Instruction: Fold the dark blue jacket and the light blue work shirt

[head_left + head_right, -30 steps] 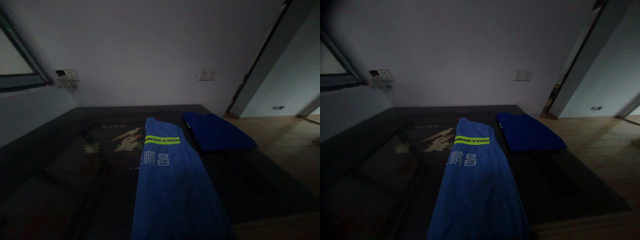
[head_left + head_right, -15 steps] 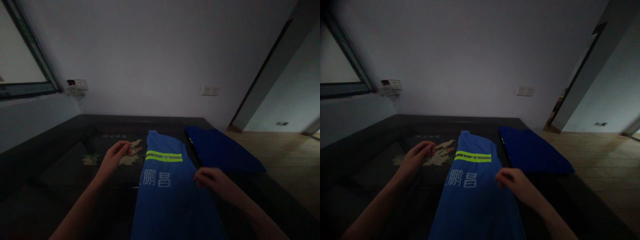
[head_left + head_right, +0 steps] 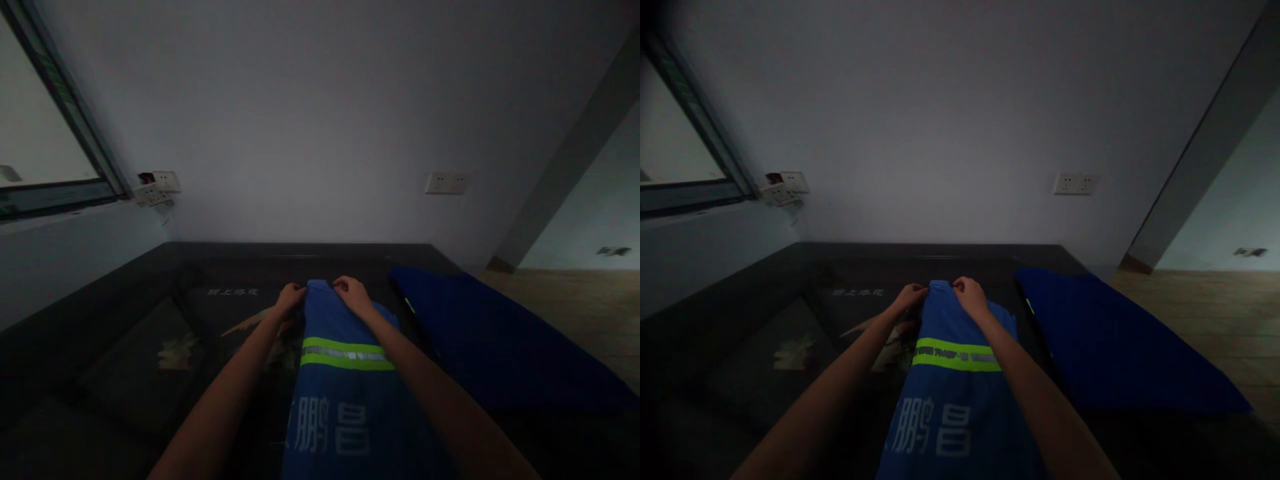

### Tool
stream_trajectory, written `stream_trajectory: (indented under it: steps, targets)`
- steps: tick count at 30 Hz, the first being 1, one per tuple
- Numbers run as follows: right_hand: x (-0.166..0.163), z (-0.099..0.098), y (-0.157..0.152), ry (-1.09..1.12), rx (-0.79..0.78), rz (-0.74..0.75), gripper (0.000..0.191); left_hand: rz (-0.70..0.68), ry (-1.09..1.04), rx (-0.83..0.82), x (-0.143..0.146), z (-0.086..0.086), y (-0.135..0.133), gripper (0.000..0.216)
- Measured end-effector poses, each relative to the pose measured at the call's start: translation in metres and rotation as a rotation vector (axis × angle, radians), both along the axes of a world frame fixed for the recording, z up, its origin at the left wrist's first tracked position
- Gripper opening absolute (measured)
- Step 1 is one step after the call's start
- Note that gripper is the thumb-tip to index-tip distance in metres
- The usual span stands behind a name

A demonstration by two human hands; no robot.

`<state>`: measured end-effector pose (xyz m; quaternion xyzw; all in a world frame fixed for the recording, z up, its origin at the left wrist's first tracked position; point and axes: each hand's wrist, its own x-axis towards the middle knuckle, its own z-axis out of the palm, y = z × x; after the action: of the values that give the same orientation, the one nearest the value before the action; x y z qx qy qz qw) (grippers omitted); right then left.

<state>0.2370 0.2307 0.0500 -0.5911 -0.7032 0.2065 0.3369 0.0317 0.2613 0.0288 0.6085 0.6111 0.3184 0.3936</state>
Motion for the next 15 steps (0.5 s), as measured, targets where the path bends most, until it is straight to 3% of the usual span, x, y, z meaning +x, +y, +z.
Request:
stream_trajectory:
  steps: [4,8,12,15]
  targets:
    - [-0.022,-0.013,0.033,0.000,0.010,-0.081,0.025,-0.005,-0.127,-0.064,0.001,-0.012,0.020,0.028]
    - [-0.029,-0.017,0.047,0.028,0.004,-0.061,0.029,-0.029,-0.286,-0.083,0.003,-0.019,0.025,0.031]
    - [-0.022,-0.010,0.049,0.083,0.002,-0.010,0.031,-0.072,-0.425,-0.087,0.004,-0.014,0.020,0.041]
    - [-0.015,-0.002,0.048,0.159,0.017,0.074,0.031,-0.191,-0.550,-0.093,0.005,-0.004,0.013,0.045]
